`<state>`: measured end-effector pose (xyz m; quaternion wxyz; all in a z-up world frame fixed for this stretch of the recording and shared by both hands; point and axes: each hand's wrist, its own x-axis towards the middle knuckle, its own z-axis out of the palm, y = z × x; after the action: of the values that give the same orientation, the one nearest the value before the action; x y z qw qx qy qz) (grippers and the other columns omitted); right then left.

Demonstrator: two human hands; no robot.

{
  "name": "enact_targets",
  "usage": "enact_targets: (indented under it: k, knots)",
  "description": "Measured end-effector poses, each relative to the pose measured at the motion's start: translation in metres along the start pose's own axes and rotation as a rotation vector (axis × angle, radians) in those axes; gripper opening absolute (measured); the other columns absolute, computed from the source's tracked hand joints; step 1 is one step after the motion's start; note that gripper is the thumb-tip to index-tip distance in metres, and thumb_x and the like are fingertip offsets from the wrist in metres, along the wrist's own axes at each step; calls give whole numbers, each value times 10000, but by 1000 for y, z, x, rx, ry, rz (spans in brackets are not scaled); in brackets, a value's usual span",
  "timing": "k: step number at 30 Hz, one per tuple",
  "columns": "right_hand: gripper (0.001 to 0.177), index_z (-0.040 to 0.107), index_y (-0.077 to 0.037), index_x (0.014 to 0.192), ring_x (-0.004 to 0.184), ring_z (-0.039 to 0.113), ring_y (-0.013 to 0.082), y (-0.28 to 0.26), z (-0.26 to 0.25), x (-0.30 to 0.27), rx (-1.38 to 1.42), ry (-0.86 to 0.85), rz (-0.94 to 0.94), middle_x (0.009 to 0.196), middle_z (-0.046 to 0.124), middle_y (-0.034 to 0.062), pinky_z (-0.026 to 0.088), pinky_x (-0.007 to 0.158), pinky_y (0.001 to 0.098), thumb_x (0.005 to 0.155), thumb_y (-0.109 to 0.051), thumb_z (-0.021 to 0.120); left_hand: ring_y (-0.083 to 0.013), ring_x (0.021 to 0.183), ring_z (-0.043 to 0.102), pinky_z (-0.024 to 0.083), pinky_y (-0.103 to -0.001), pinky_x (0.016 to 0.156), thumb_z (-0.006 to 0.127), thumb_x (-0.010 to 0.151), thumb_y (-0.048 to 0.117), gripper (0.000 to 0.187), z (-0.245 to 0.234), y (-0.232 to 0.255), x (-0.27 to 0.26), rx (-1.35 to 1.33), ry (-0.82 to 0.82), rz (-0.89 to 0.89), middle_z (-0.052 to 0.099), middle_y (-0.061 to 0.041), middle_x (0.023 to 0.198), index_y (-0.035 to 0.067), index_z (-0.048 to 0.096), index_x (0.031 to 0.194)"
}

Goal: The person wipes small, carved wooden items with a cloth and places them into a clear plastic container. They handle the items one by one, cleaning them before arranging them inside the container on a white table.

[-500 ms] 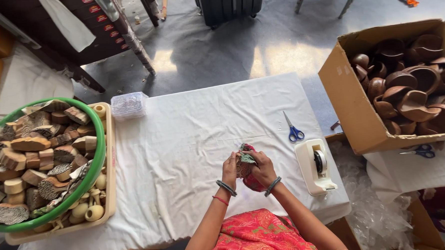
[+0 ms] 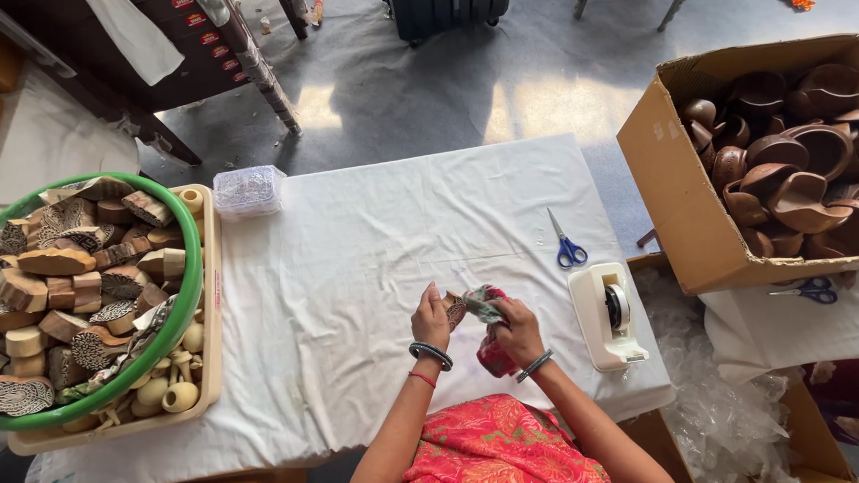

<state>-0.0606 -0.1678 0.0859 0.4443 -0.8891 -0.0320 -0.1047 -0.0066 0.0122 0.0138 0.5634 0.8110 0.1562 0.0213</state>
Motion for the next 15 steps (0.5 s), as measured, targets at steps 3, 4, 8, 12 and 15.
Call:
enact_targets:
  k: [3,4,8,12,15]
  knots:
    - [406,727,-79,1120,1031,630,349,-33,-21,7,-60,74,-43,1081,690,122,522,883,429,730,-5,642,-417,953,704,552,-494,792,306,1077,506,567,-17,42,-13,209,-66,44,738,-235,1004,166,587,1433]
    - [406,727,-79,1120,1031,630,349,-54,-25,14,-63,77,-40,1081,690,122,522,883,429,730,-5,642,-417,953,704,552,-494,792,306,1077,506,567,-18,49,-14,209,-71,46,738,-235,1004,166,587,1433]
    - [504,708,-57,1107,1049,589,362,-90,-13,22,-190,-42,-302,1203,686,101,535,876,420,603,-61,685,-446,785,706,543,-547,674,245,1049,550,621,-17,53,-19,281,-149,140,743,-207,821,213,481,1514]
    - [401,713,-71,1057,1031,590,352,-65,16,20,-232,-94,-296,1143,692,84,547,860,426,657,-103,735,-460,761,697,526,-568,645,184,988,589,696,-7,41,-12,414,-232,44,718,-243,761,298,428,1571]
    - [412,720,-45,1102,1037,606,317,-54,13,13,-50,-127,-270,1156,701,95,551,887,402,694,-16,671,-423,787,722,545,-536,624,164,1022,662,746,8,-5,-2,115,-188,86,754,-194,837,222,473,1539]
